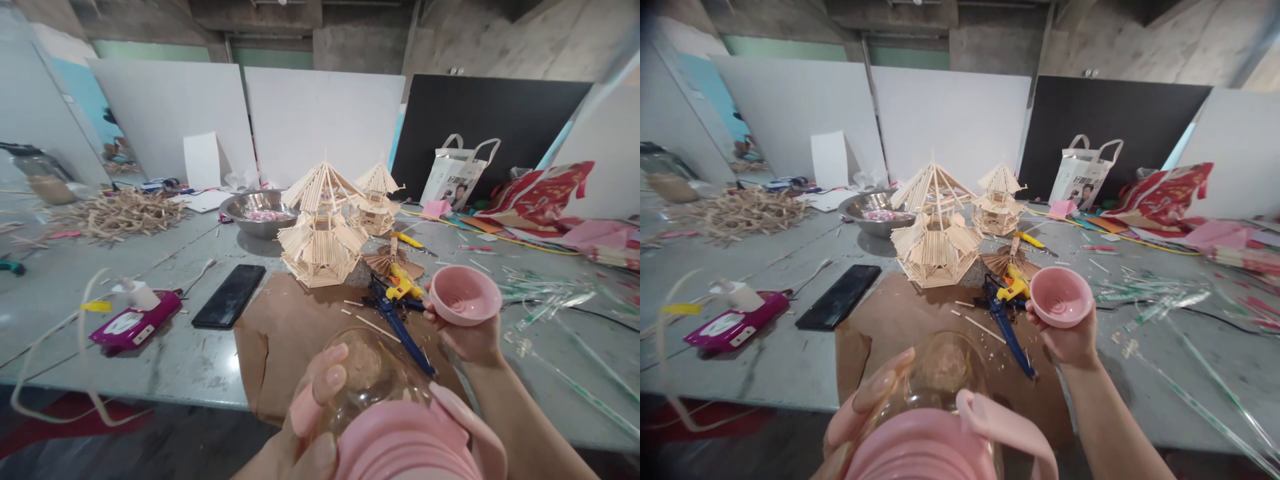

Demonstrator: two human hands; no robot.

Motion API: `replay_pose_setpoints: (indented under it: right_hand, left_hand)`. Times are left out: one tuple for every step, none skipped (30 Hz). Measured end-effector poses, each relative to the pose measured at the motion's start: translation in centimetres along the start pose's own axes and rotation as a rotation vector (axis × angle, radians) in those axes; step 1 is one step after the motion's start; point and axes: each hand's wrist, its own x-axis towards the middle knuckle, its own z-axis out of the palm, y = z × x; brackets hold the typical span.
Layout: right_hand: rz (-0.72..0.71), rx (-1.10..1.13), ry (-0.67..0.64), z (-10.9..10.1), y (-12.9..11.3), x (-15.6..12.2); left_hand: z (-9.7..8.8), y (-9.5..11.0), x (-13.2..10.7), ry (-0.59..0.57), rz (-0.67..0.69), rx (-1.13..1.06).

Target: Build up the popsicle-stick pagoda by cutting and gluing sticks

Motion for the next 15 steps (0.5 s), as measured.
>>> replay_pose_setpoints:
  right_hand:
    - [0.007, 0.003, -0.001, 0.0, 0.0, 0.0]
    - [0.009, 0.006, 0.000, 0.0, 0.0, 0.0]
    - [0.011, 0.006, 0.002, 0.0, 0.0, 0.0]
    - [0.011, 0.005, 0.004, 0.0, 0.1, 0.0]
    - [0.007, 0.005, 0.008, -0.1, 0.1, 0.0]
    - [0.002, 0.006, 0.011, -0.1, 0.1, 0.0]
    - [-0.002, 0.010, 0.012, -0.1, 0.1, 0.0]
    - [0.000, 0.014, 0.010, -0.1, 0.1, 0.0]
    - [0.005, 0.019, 0.007, -0.1, 0.1, 0.0]
    - [0.011, 0.025, 0.003, -0.2, 0.0, 0.0]
    - [0.016, 0.028, 0.000, -0.2, 0.0, 0.0]
    - [0.017, 0.027, -0.004, -0.2, 0.0, 0.1]
    - [0.013, 0.024, -0.005, -0.2, -0.1, 0.1]
    - [0.009, 0.020, -0.006, -0.2, -0.1, 0.1]
    - [0.006, 0.016, -0.006, -0.3, -0.1, 0.1]
  left_hand:
    - [0.2, -0.1, 0.0, 0.024, 0.024, 0.008]
    - [0.4, -0.1, 0.1, 0.050, 0.051, 0.021]
    - [0.7, -0.2, 0.2, 0.066, 0.083, 0.023]
    - [0.9, -0.2, 0.3, 0.073, 0.107, 0.023]
    - [1.2, -0.3, 0.5, 0.082, 0.132, 0.027]
    - [1.3, -0.3, 0.6, 0.085, 0.152, 0.032]
    - [1.4, -0.3, 0.7, 0.081, 0.164, 0.037]
    - [1.4, -0.3, 0.8, 0.073, 0.169, 0.042]
    - [1.4, -0.2, 0.8, 0.063, 0.166, 0.042]
    - [1.3, 0.0, 0.8, 0.053, 0.153, 0.035]
    - [1.3, 0.1, 0.9, 0.046, 0.132, 0.020]
    - [1.3, 0.3, 0.8, 0.041, 0.104, 0.001]
    - [1.2, 0.6, 0.8, 0.038, 0.074, -0.021]
    - [1.2, 0.8, 0.8, 0.033, 0.041, -0.047]
    - [1.2, 0.9, 0.8, 0.029, 0.014, -0.071]
